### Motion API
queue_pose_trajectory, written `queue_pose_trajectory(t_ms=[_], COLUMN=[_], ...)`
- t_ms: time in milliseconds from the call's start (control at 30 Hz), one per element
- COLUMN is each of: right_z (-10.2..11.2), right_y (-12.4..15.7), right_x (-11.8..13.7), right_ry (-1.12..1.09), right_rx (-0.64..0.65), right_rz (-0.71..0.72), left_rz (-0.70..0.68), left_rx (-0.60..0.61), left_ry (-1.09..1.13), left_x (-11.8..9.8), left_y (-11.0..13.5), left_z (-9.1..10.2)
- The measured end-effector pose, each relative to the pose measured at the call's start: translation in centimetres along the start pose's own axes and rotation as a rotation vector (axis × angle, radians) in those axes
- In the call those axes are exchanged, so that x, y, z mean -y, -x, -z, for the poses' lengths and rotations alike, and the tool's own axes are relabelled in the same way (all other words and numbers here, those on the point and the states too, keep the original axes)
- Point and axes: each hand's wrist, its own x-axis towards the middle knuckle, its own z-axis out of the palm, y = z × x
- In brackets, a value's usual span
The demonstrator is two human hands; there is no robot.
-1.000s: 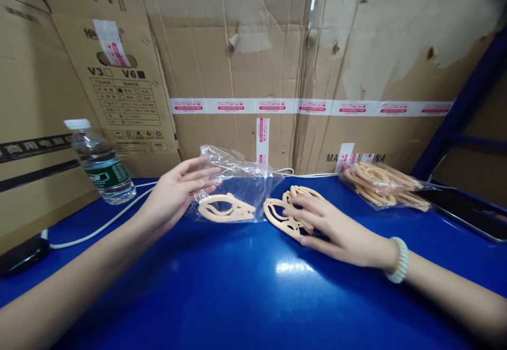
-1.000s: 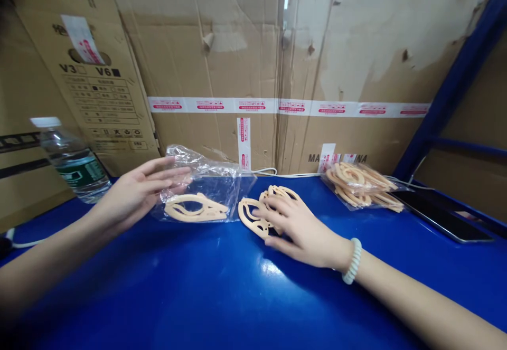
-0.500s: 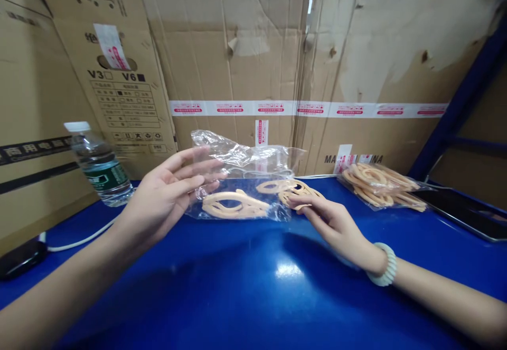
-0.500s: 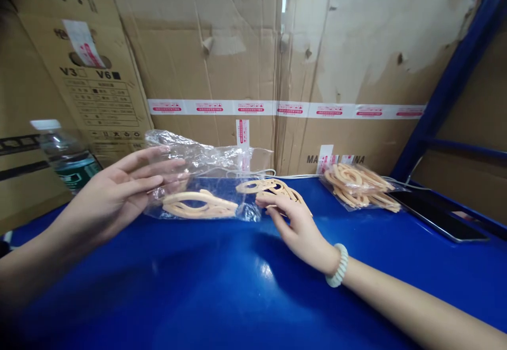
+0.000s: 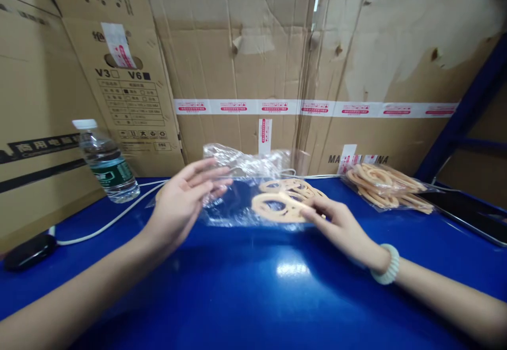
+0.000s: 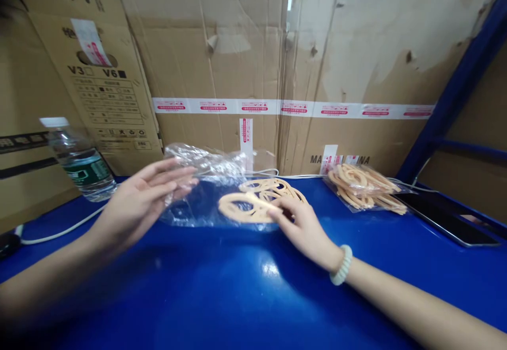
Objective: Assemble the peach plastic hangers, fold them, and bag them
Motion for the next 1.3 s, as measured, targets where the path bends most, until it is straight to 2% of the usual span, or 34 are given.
queue_pose_trajectory(t_ms=[67,167,233,267,333,400,467,500,533,600,667,767,833,900,1000,1033,1067,1133,1233,1300], right_z=[0.8,1.4,1.3,1.2,0.8,0.6,0.5,0.6,0.6,0.7,0.8,0.8,0.7,0.3,-0.3,-0.5,-0.6,-0.6,-0.5,-0.5], right_y=[-0.7,-1.2,-1.1,-0.9,-0.5,-0.1,0.2,0.2,0.2,0.2,0.1,0.2,0.3,0.5,0.3,0.1,-0.3,-1.3,-3.3,-4.8], right_x=[-1.9,-3.9,-4.0,-3.7,-3.0,-2.4,-2.2,-2.3,-2.4,-2.8,-3.2,-3.6,-4.0,-4.4,-5.2,-5.3,-5.5,-5.7,-6.0,-6.4], right_ry=[0.102,0.180,0.198,0.204,0.219,0.240,0.263,0.272,0.279,0.290,0.313,0.395,0.461,0.517,0.573,0.578,0.573,0.533,0.458,0.444], right_rx=[-0.078,-0.178,-0.169,-0.144,-0.085,-0.039,-0.014,-0.005,-0.002,0.000,0.002,0.001,-0.011,0.000,0.063,0.084,0.105,0.161,0.307,0.397], right_rz=[-0.071,-0.064,-0.030,-0.011,0.027,0.056,0.075,0.080,0.083,0.085,0.081,0.045,-0.002,-0.044,-0.097,-0.105,-0.096,-0.008,0.227,0.335], left_rz=[-0.074,-0.140,-0.198,-0.318,-0.417,-0.485,-0.518,-0.516,-0.499,-0.460,-0.405,-0.333,-0.330,-0.366,-0.468,-0.523,-0.635,-0.794,-0.823,-0.796], left_rx=[-0.114,-0.159,-0.200,-0.259,-0.335,-0.325,-0.237,-0.137,-0.059,0.037,0.103,0.136,0.124,0.096,0.102,0.143,0.220,0.431,0.696,0.788], left_ry=[-0.090,-0.361,-0.476,-0.727,-0.869,-0.970,-1.081,-1.261,-1.320,-1.372,-1.405,-1.420,-1.412,-1.402,-1.390,-1.382,-1.374,-1.354,-1.295,-1.247], left_x=[-0.5,-0.4,0.1,0.4,0.9,1.1,1.5,1.8,2.3,3.6,5.0,6.4,6.5,6.2,5.5,5.4,5.3,5.5,6.0,6.4], left_y=[-2.2,-5.7,-7.5,-8.1,-8.6,-8.4,-7.5,-6.9,-6.3,-5.4,-5.1,-5.6,-6.0,-6.0,-4.5,-3.6,-2.7,-0.7,1.3,1.7], left_z=[1.7,5.4,7.8,8.7,9.6,9.3,8.0,7.3,6.6,5.9,6.1,7.2,7.5,7.0,4.9,4.0,3.1,1.4,-0.1,-0.3])
